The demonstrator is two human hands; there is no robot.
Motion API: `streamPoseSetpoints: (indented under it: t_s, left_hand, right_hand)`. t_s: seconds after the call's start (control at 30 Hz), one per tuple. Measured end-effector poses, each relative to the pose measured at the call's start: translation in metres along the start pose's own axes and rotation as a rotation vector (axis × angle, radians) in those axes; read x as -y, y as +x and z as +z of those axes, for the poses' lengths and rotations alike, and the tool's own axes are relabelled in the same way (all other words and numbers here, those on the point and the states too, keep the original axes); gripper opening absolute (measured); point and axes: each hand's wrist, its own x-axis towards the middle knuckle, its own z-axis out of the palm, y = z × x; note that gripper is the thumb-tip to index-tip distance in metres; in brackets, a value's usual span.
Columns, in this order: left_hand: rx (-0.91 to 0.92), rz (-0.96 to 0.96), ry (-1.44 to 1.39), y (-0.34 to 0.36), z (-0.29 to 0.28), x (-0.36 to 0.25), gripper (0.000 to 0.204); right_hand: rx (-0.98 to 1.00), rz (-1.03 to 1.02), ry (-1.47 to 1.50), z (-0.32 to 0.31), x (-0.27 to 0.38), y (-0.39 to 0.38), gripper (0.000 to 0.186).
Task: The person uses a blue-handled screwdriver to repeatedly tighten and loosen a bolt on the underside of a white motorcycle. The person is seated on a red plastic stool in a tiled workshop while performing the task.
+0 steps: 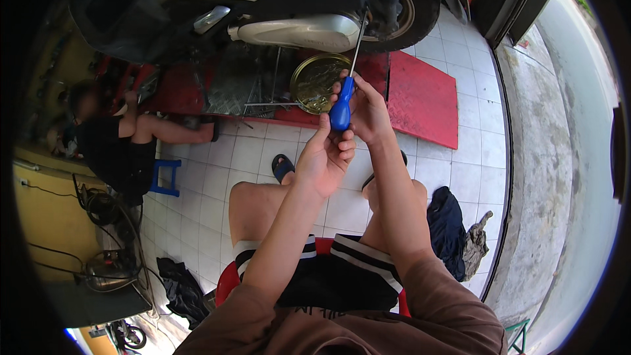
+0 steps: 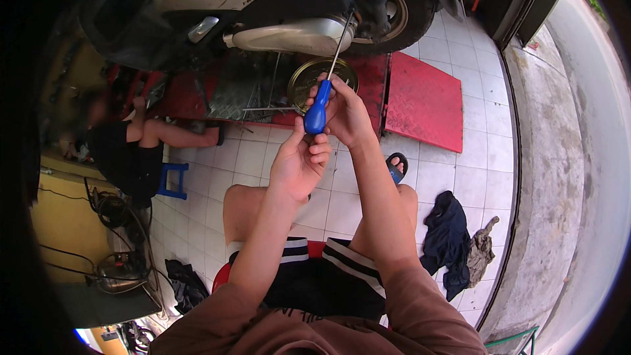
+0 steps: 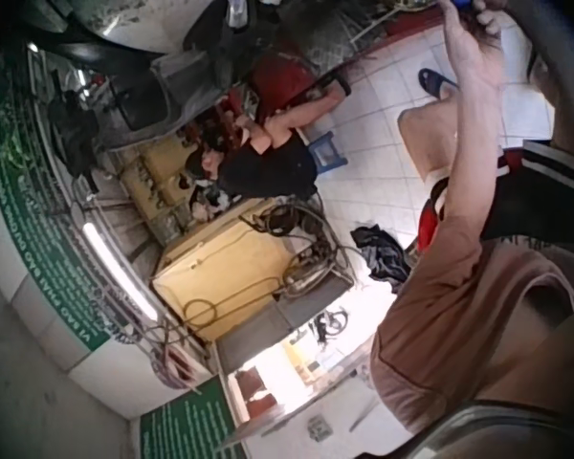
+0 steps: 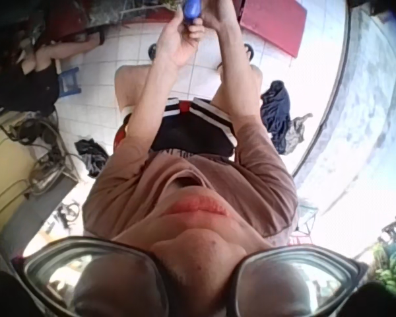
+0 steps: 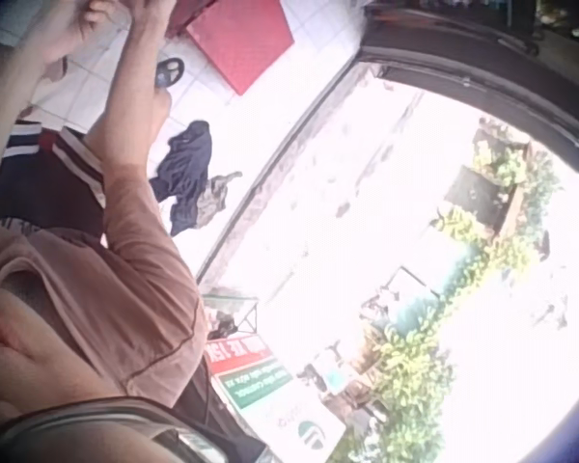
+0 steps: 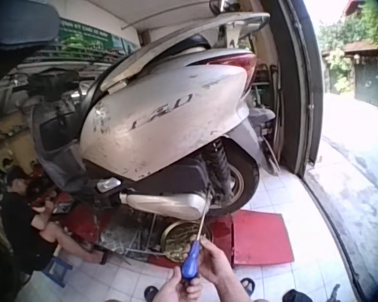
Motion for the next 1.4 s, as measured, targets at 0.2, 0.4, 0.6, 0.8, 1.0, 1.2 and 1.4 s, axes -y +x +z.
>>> streamPoseSetpoints:
  t_s: [0.2, 0.4, 0.6, 0.8, 1.0, 1.2, 1.4]
  left_hand:
    - [-0.167, 0.34, 0.579, 0.002, -0.001, -0.006, 0.027]
    - [-0.166, 1.435, 1.831, 0.011, 0.007, 0.01, 0.026]
    - [-0.131, 0.407, 0.618, -0.001, 0.012, 0.028, 0.021]
    - [0.326, -0.214, -0.037, -0.003, 0.007, 0.018, 0.043]
    - [0.173, -0.114, -0.151, 0.004, -0.002, 0.021, 0.035]
    - [-0.046, 0.135, 0.271, -0.001, 0.005, 0.004, 0.031]
    - [-0.202, 0.714, 1.229, -0.006, 0.02, 0.0, 0.025]
  right_hand:
    - [-0.034, 0.032, -0.383, 0.003, 0.0, -0.011, 0.028]
    - [-0.073, 0.022, 0.041, -0.005, -0.001, -0.009, 0.029]
    - [0.083, -0.046, -0.017, -0.011, 0.007, -0.01, 0.03]
    - [0.226, -0.092, 0.149, -0.015, 0.006, -0.008, 0.037]
    - [-0.008, -0.003, -0.113, -0.001, 0.015, -0.016, 0.034]
    - [-0.141, -0.039, -0.373, -0.012, 0.026, -0.013, 0.029]
    - [-0.242, -0.079, -0.687, -0.001, 0.029, -0.021, 0.027]
